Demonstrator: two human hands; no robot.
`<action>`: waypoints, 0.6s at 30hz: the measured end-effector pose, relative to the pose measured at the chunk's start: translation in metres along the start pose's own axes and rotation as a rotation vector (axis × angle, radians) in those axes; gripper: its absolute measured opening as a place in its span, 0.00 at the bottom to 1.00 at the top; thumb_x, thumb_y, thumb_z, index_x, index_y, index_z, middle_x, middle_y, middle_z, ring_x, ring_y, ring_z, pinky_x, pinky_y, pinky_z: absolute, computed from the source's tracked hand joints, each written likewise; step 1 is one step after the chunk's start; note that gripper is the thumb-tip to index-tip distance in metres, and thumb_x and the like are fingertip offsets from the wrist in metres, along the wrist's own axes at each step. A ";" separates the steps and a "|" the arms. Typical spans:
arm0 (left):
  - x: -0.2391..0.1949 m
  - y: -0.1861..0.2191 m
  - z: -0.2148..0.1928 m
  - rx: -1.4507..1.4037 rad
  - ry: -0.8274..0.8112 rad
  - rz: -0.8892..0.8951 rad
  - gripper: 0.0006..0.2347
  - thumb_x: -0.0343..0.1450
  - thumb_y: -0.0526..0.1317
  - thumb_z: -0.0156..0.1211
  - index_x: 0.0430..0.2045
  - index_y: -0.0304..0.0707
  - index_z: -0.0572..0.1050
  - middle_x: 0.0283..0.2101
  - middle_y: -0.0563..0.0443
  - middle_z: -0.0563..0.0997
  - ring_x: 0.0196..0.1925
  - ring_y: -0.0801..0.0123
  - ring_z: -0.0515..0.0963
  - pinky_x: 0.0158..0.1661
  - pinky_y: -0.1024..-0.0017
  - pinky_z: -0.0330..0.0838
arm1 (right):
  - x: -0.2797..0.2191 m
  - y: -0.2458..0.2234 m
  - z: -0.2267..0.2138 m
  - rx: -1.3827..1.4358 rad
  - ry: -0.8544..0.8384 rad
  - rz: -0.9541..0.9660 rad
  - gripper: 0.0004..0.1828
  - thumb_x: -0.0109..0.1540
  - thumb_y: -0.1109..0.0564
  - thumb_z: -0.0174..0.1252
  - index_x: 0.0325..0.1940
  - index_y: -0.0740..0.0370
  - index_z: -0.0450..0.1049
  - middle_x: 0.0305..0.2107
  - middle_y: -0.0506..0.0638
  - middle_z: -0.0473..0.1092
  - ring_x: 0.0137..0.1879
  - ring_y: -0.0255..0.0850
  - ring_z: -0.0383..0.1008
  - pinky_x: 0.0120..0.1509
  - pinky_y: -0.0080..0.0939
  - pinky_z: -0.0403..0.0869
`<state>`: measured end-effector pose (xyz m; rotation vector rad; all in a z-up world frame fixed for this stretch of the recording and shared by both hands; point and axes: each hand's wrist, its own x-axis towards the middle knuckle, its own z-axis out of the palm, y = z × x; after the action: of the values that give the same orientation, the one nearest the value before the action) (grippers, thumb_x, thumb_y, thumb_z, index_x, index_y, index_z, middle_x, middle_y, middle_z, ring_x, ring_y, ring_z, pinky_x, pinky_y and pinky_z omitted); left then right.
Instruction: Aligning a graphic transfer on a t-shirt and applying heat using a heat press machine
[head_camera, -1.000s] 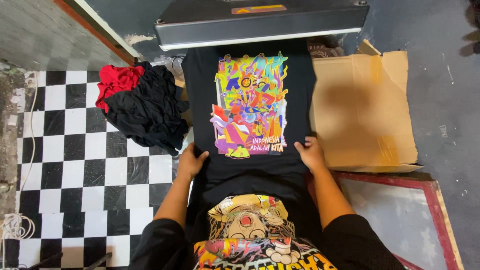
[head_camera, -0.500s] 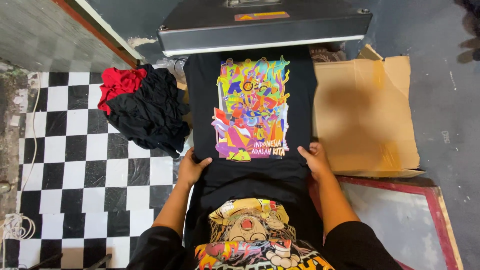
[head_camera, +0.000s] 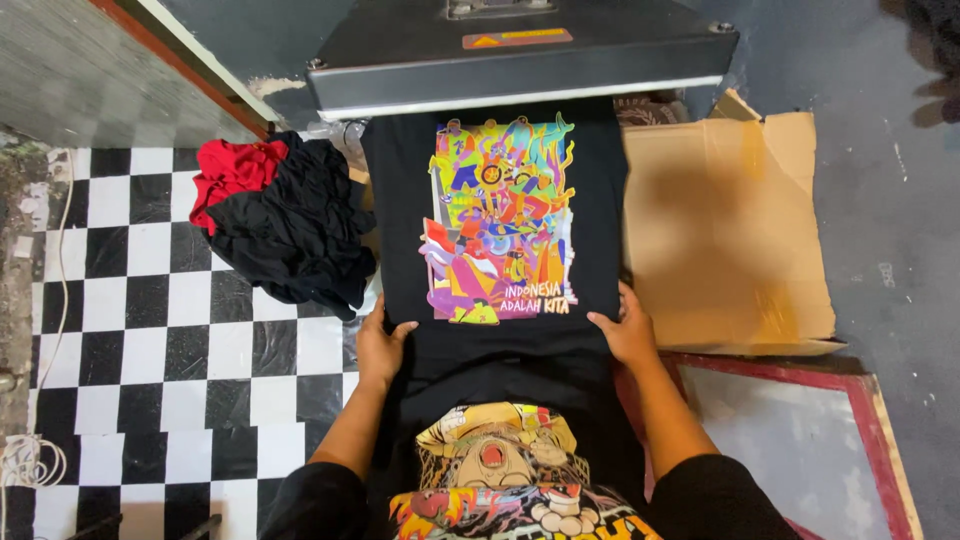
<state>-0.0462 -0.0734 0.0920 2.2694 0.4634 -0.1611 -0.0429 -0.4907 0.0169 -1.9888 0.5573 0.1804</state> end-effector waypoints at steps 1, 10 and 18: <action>0.004 -0.003 0.002 -0.004 0.008 0.005 0.35 0.63 0.46 0.76 0.67 0.41 0.68 0.50 0.35 0.82 0.58 0.42 0.78 0.58 0.51 0.72 | 0.002 -0.001 -0.001 0.002 0.001 -0.010 0.45 0.53 0.56 0.75 0.73 0.56 0.65 0.46 0.55 0.76 0.46 0.46 0.78 0.47 0.44 0.79; 0.061 -0.001 0.013 -0.041 0.080 0.196 0.34 0.61 0.42 0.76 0.64 0.35 0.70 0.49 0.28 0.80 0.56 0.33 0.77 0.57 0.44 0.71 | 0.059 -0.014 0.003 -0.130 0.127 0.004 0.41 0.49 0.50 0.78 0.66 0.50 0.75 0.33 0.56 0.75 0.38 0.47 0.77 0.40 0.45 0.76; 0.130 -0.024 0.053 0.045 0.094 -0.030 0.34 0.60 0.46 0.80 0.64 0.54 0.72 0.51 0.43 0.75 0.58 0.47 0.77 0.59 0.57 0.70 | 0.102 -0.039 0.005 0.028 0.133 -0.153 0.39 0.51 0.59 0.77 0.66 0.55 0.74 0.41 0.64 0.72 0.49 0.58 0.77 0.49 0.50 0.76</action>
<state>0.0665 -0.0610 0.0058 2.3224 0.5483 -0.0804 0.0656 -0.5034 0.0092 -2.0160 0.4874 -0.0544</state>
